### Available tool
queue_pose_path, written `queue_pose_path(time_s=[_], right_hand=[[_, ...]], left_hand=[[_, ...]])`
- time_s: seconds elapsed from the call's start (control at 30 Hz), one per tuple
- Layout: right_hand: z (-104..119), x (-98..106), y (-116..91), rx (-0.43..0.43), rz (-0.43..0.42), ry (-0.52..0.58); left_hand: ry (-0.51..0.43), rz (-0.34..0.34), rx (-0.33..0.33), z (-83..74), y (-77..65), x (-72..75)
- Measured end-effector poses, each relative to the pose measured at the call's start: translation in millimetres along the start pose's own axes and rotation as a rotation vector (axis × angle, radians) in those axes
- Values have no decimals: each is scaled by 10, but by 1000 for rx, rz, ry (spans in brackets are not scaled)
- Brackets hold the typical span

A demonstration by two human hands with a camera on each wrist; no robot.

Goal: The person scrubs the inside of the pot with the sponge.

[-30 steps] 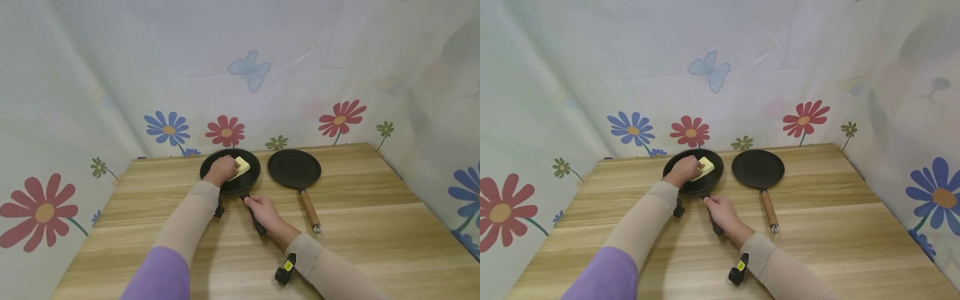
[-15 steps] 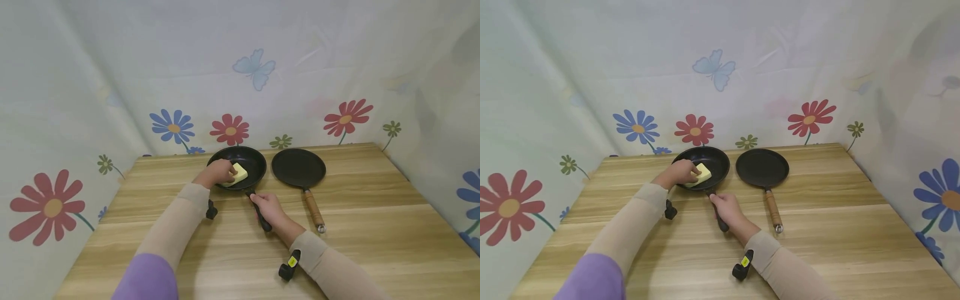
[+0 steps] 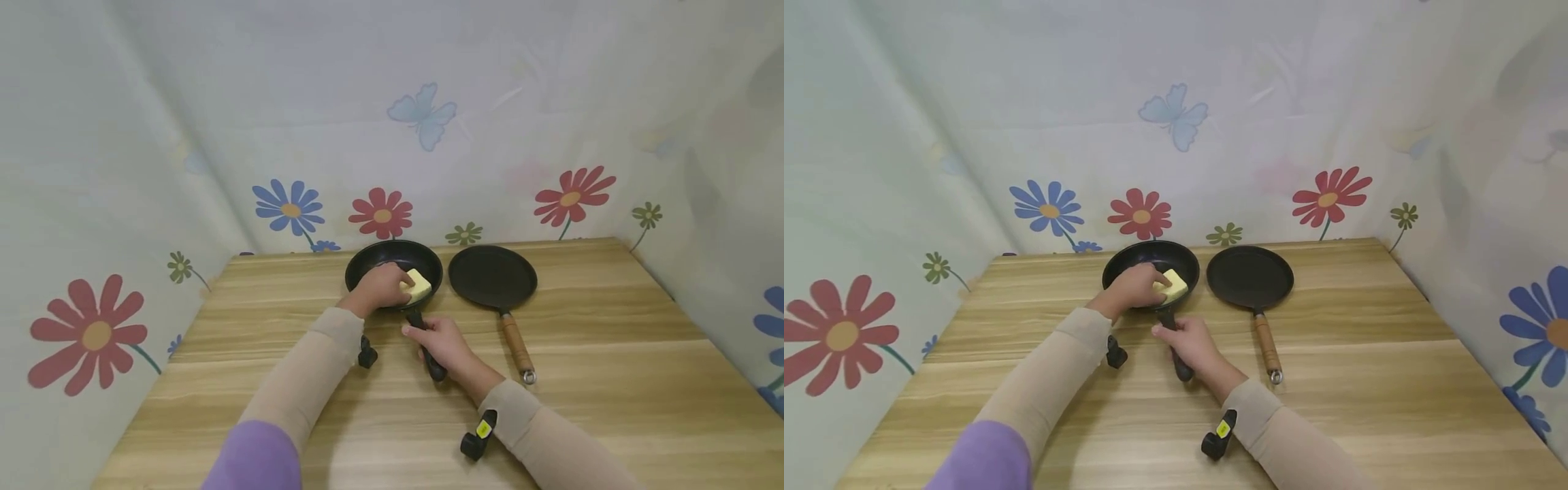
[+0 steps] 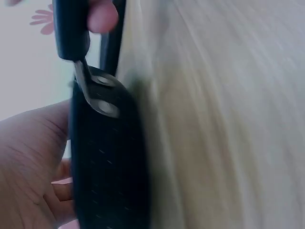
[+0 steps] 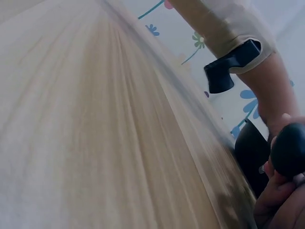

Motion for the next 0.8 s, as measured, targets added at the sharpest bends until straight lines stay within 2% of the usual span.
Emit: queue_pose_path(time_s=[0.1,0.3,0.4,0.53,0.63,0.8], right_hand=[[26,-5,-25,6,8,10],[120,69,-18,13,-42,-19],[183,140,15,34,-50,-34],[310,278,40,63,-69,-7],[390,427,36,75,-94,-2],[445,727,45,81,-116,-31]], left_hand=[[-45,-76,24,-25,-18,138],[-113,-218,76,-24,-56,564],[-123,-251,115,6,-111,753],[-103,-276,152,101,-209,929],[-94,-304,177,214,-310,1010],[-119,-323,279,446,-561,1100]])
Point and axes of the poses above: each hand's wrist, its own y-axis towards the middle knuckle, its own x-axis out of the back of the hand, z = x × y, the point moved 3 cm from there along y, towards the middle knuckle, and after that the axes turned 8 degrees about -z, right-handed, at the moved point
